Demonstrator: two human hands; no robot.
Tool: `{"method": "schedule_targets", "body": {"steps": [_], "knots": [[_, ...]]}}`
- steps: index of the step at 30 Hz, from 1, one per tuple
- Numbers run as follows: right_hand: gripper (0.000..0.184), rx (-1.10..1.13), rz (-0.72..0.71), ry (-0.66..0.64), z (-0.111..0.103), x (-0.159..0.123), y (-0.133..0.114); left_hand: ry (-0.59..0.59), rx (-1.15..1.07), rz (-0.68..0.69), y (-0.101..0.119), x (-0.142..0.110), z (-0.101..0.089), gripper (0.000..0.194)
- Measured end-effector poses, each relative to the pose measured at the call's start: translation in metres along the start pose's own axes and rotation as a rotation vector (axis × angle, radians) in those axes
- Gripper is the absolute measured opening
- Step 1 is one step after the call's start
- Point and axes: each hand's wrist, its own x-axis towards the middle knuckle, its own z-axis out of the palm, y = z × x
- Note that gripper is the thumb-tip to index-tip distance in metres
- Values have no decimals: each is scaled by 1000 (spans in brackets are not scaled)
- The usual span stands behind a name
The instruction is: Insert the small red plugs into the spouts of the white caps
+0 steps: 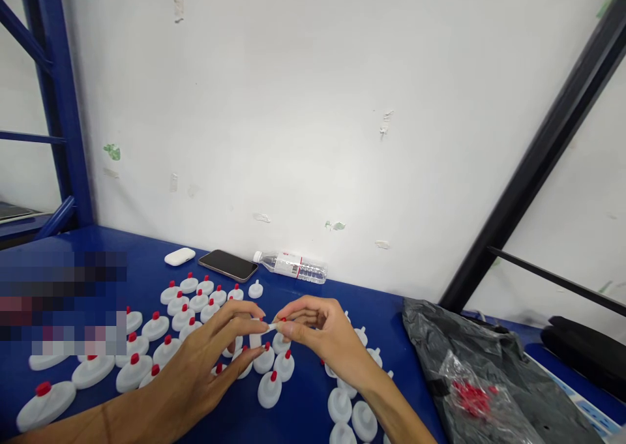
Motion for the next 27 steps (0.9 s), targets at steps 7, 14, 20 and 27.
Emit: {"method": "schedule_targets", "body": {"steps": [7,14,20,27], "knots": [[28,144,9,-13,4,1,9,-4,-12,22,3,2,-3,21],[28,-88,-21,58,13,-1,9,27,-61,39,3,3,-5,23],[47,-448,-186,76,24,-7,10,155,-108,111,0,5,-6,29],[44,-635,-332,148,28,-12,20,167,-164,59,-1,5,-7,31]]}}
